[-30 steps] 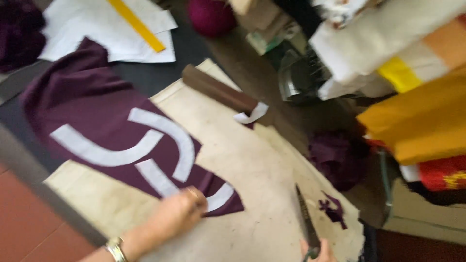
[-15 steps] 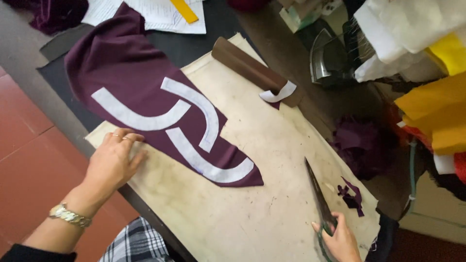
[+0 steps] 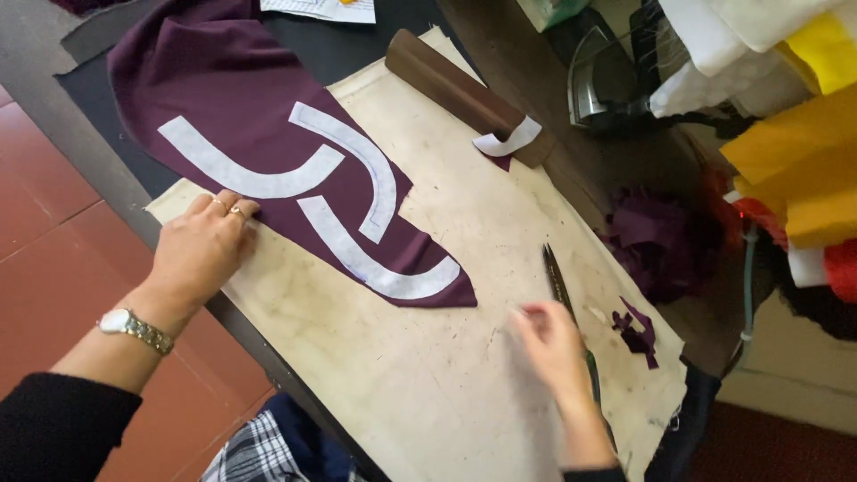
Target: Cutting purple fabric along a white pattern with scissors and then measuring and marking the fabric with a yellow ruler and a blue pen.
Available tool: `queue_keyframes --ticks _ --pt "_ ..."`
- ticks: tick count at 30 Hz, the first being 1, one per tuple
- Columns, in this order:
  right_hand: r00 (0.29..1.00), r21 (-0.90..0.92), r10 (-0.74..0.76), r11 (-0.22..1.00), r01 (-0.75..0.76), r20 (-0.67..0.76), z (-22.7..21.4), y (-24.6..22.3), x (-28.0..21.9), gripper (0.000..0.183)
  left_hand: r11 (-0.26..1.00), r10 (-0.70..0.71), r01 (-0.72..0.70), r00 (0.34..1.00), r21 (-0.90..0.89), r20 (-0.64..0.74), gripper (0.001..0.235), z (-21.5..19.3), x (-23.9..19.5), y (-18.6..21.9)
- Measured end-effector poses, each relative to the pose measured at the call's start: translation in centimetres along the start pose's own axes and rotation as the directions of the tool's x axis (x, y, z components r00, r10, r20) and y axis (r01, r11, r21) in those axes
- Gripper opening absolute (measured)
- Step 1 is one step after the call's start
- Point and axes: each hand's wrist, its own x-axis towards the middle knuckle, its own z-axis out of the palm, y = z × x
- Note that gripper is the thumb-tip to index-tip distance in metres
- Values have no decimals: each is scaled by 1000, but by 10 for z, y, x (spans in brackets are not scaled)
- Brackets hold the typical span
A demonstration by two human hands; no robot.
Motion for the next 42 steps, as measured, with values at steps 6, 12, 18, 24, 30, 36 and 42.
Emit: queue_keyframes --ticks 6,12,18,24,30,36,42 --pt "999 -45 -47 998 49 26 57 -56 7 28 979 171 -141 962 149 -214 17 24 6 -21" --pt "999 351 29 936 -18 -26 68 -64 1 18 991 122 -128 981 -36 -154 10 40 21 -35" --pt "997 646 72 762 -38 -26 74 -50 -5 30 984 159 -166 983 -66 -96 20 30 26 -43" --pt "969 634 211 734 -243 127 62 -80 -9 31 978 176 -179 984 -110 -35 25 26 34 -48" --pt "930 492 284 790 -366 235 48 -92 -9 15 977 128 -136 990 -167 -57 29 26 33 -54" --pt "951 576 189 760 -300 247 57 -90 -11 12 964 134 -184 959 -190 -250 17 23 31 -74" --pt "867 566 185 691 -450 463 79 -98 -26 14 972 117 -186 916 -146 -385 16 16 33 -99"
